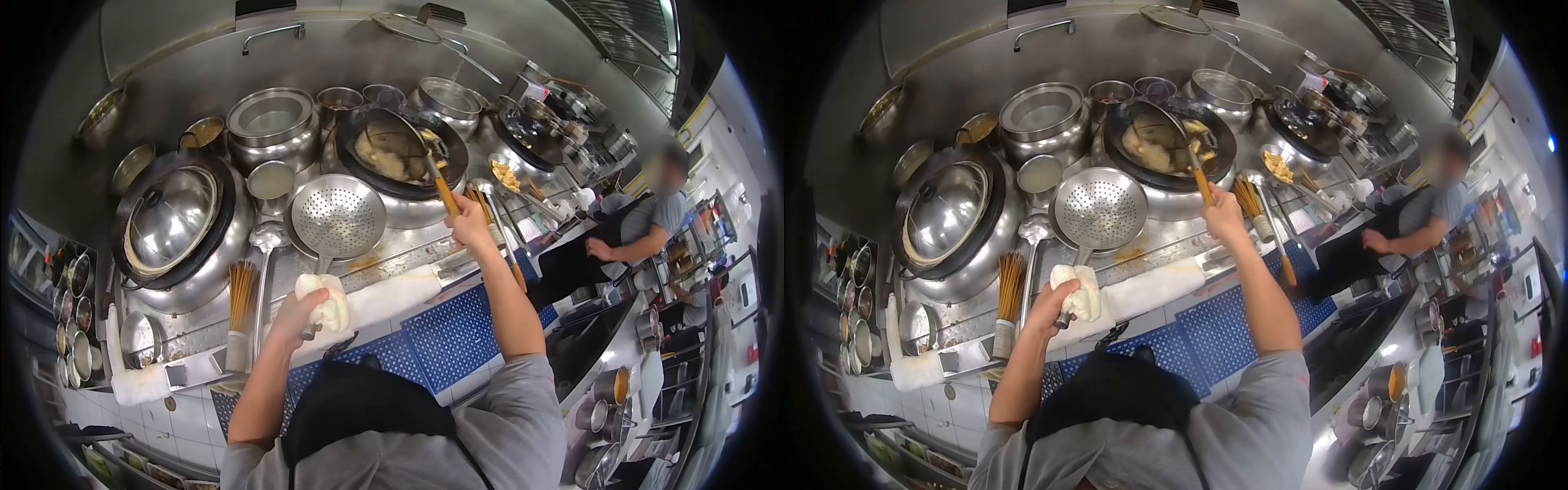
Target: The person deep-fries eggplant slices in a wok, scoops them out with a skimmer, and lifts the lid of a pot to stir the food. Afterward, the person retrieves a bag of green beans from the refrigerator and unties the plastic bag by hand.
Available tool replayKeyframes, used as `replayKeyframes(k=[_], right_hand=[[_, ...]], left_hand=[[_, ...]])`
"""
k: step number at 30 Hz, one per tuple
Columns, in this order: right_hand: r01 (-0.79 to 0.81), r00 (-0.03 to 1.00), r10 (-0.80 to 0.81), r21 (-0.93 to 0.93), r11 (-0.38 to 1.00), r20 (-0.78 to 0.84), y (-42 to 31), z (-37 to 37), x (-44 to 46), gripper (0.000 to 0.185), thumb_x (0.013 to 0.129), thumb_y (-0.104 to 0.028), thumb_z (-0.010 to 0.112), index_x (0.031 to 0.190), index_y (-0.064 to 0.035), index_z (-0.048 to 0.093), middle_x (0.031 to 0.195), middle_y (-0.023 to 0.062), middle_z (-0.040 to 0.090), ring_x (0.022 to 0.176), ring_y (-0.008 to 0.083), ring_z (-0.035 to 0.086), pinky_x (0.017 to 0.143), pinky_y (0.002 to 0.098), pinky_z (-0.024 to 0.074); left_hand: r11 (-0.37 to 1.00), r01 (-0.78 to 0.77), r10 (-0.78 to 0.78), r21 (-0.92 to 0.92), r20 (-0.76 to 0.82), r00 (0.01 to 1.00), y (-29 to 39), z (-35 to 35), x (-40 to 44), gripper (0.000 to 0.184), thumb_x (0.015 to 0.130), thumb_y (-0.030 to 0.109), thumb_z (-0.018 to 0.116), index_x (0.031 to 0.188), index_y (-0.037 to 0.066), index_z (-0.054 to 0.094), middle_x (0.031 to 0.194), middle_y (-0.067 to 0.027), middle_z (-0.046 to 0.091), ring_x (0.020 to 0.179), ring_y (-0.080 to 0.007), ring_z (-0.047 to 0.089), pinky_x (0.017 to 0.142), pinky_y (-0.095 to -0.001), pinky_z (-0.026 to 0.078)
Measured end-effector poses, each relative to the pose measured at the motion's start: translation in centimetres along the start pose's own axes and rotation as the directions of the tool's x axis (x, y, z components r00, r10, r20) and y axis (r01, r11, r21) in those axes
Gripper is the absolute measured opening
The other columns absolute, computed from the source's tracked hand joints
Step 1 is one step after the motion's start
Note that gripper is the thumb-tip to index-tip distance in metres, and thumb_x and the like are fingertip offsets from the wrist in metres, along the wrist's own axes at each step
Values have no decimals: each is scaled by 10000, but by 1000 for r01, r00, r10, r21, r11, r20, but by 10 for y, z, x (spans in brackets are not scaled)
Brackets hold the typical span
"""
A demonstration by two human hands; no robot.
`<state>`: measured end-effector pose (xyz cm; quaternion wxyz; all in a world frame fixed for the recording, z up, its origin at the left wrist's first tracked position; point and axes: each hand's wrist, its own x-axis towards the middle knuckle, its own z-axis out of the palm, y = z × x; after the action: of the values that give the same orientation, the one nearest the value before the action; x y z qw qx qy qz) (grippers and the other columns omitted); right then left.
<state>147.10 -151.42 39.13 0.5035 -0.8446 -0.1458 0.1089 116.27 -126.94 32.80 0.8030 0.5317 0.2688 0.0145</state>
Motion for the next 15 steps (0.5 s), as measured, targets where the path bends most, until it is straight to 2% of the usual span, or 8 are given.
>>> replayKeyframes(k=[3, 4, 7, 11, 13, 15], right_hand=[[130, 988, -132, -33, 991, -74, 10, -12, 11, 682, 779, 15, 592, 1446, 0, 456, 689, 83, 630, 449, 143, 519, 435, 324, 417], [61, 995, -66, -58, 996, -79, -3, -18, 5, 665, 772, 14, 578, 1430, 9, 474, 709, 89, 651, 465, 149, 541, 454, 321, 422], [144, 963, -159, -81, 986, -217, -2, -24, 30, 708, 743, 36, 567, 1442, -24, 474, 684, 76, 622, 380, 112, 457, 345, 296, 332], [133, 924, -196, -204, 970, -328, -22, -24, 59, 705, 745, 27, 551, 1444, -36, 479, 682, 85, 628, 388, 142, 510, 344, 308, 370], [10, 926, -107, -261, 965, -361, -30, -25, 69, 632, 755, -46, 534, 1387, -50, 536, 779, 147, 694, 524, 230, 634, 465, 366, 480], [-34, 925, -32, -165, 986, -378, -13, -19, 93, 564, 758, -52, 542, 1320, -38, 587, 805, 161, 697, 549, 234, 649, 461, 365, 482]], left_hand=[[999, 10, -11, -40, -20, 1000, 1, -2, -1, 364, 848, 296, 692, 1106, 51, 614, 892, -67, 657, 673, -146, 619, 475, -283, 460], [998, 11, -13, -55, -36, 999, 1, -2, -3, 359, 852, 294, 689, 1107, 53, 614, 890, -65, 656, 670, -146, 618, 475, -283, 462], [996, 27, -32, -86, -59, 998, -2, -4, -9, 351, 862, 285, 683, 1116, 55, 610, 895, -65, 656, 671, -147, 618, 475, -281, 463], [997, 22, -26, -76, -53, 998, -4, -4, -11, 351, 877, 286, 668, 1132, 53, 604, 907, -71, 658, 681, -145, 621, 473, -273, 466], [996, 18, -22, -82, -45, 999, -2, -4, -10, 349, 887, 298, 660, 1132, 57, 603, 907, -74, 658, 684, -144, 622, 462, -268, 461], [989, 30, -37, -143, -48, 998, 2, -2, -13, 345, 895, 310, 653, 1130, 63, 601, 908, -75, 658, 686, -144, 623, 447, -264, 453]])
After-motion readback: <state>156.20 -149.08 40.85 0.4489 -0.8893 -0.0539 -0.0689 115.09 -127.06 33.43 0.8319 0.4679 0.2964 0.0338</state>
